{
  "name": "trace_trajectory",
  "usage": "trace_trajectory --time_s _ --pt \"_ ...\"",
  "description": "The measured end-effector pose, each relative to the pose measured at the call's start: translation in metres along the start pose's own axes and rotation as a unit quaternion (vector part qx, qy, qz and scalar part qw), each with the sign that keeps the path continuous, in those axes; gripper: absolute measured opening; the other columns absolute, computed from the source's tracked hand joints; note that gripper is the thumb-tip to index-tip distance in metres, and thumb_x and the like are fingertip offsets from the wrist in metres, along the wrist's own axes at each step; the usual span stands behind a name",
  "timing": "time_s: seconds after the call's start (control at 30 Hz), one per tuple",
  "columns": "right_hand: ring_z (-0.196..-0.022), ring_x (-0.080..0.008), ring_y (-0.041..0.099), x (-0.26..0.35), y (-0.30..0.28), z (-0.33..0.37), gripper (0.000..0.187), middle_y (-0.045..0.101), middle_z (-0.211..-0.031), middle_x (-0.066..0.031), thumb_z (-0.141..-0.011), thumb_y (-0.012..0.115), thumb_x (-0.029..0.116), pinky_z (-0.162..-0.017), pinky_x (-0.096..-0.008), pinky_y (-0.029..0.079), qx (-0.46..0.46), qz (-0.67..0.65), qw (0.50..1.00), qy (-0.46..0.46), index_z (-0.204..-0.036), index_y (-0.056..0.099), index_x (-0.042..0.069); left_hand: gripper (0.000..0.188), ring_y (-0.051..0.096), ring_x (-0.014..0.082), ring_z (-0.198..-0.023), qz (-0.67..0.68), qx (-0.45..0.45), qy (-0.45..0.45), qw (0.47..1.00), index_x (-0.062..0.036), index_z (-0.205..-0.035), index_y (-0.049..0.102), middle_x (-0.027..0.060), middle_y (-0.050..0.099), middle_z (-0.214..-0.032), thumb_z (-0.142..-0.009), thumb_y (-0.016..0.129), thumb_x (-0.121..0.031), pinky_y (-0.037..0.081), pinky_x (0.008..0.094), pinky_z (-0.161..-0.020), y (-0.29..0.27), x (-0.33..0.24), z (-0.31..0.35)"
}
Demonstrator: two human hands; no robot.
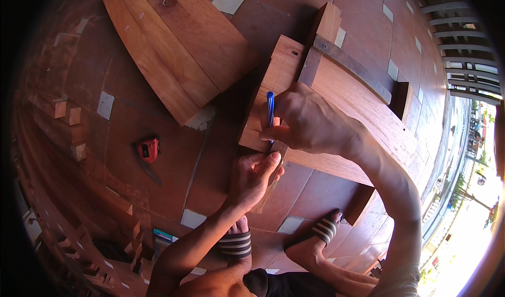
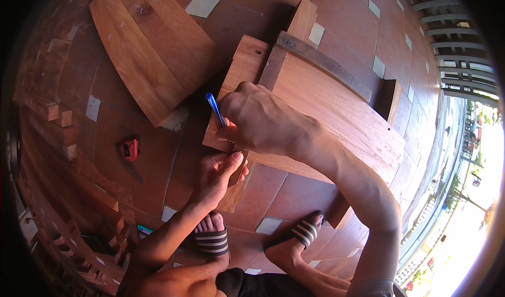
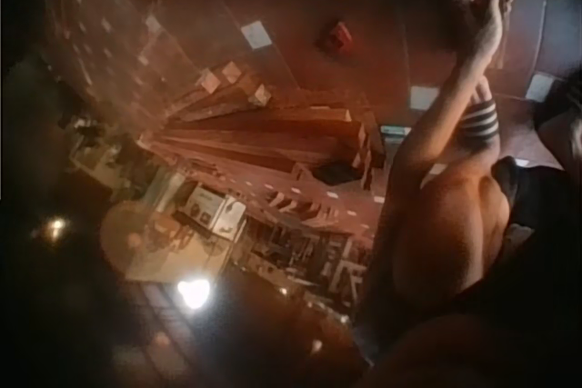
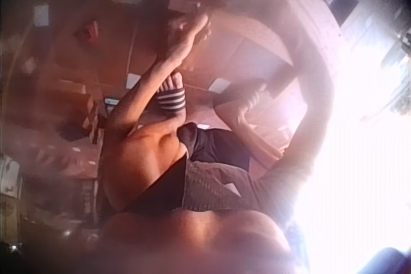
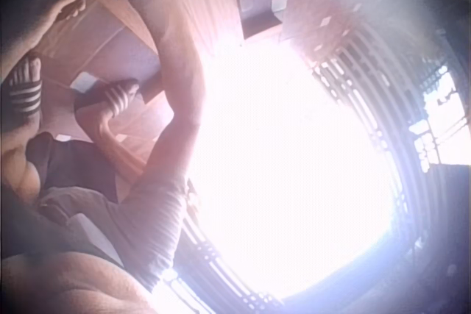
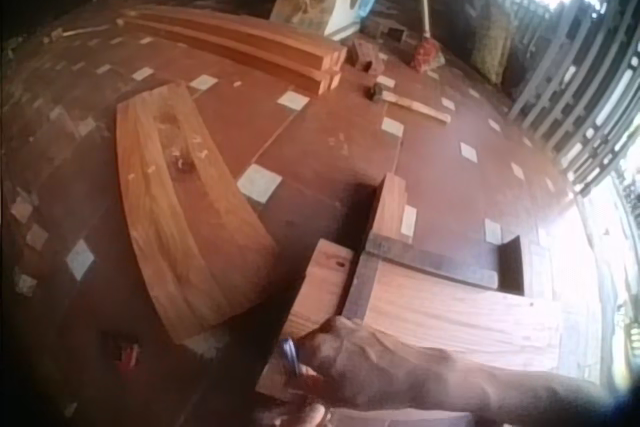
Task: The person measures and marks a wooden plank using a tape measure, pencil, and square. They repeatedly measure lengths, mark points, and draw lines to prepare the wood for cutting.
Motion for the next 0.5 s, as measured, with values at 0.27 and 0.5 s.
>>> trace_trajectory --time_s 0.27,0.5 --pt "-0.085 -0.0321 0.071 -0.001 -0.008 -0.006 0.017 0.074 -0.083 -0.012 -0.089 0.085 0.019 -0.084 -0.044 0.054 0.077 -0.005 0.996 0.051 -0.088 0.076 0.005 0.035 0.066 0.0092 -0.077 0.0 -0.009 -0.021 1.0 0.0005 -0.1 0.075 0.0038 0.072 -0.083 -0.11 0.067 -0.031 0.054 0.027 -0.071 0.0 0.001 0.0" --pt "-0.095 -0.0341 0.069 -0.023 -0.048 -0.021 0.021 0.075 -0.095 -0.0134 -0.087 0.087 0.025 -0.092 -0.0453 0.055 0.028 0.067 0.994 0.077 -0.087 0.077 0.007 0.033 0.066 0.0114 -0.074 -0.028 -0.015 -0.016 0.999 0.0002 -0.097 0.074 0.0055 0.071 -0.081 -0.109 0.069 -0.031 0.054 0.0279 -0.069 0.0 -0.002 0.001"
Point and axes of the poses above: each hand's wrist, its own z-axis away from the middle knuckle, its own y-axis out of the palm, x = y × z, the point moved 3 cm from there along -z, towards the middle knuckle
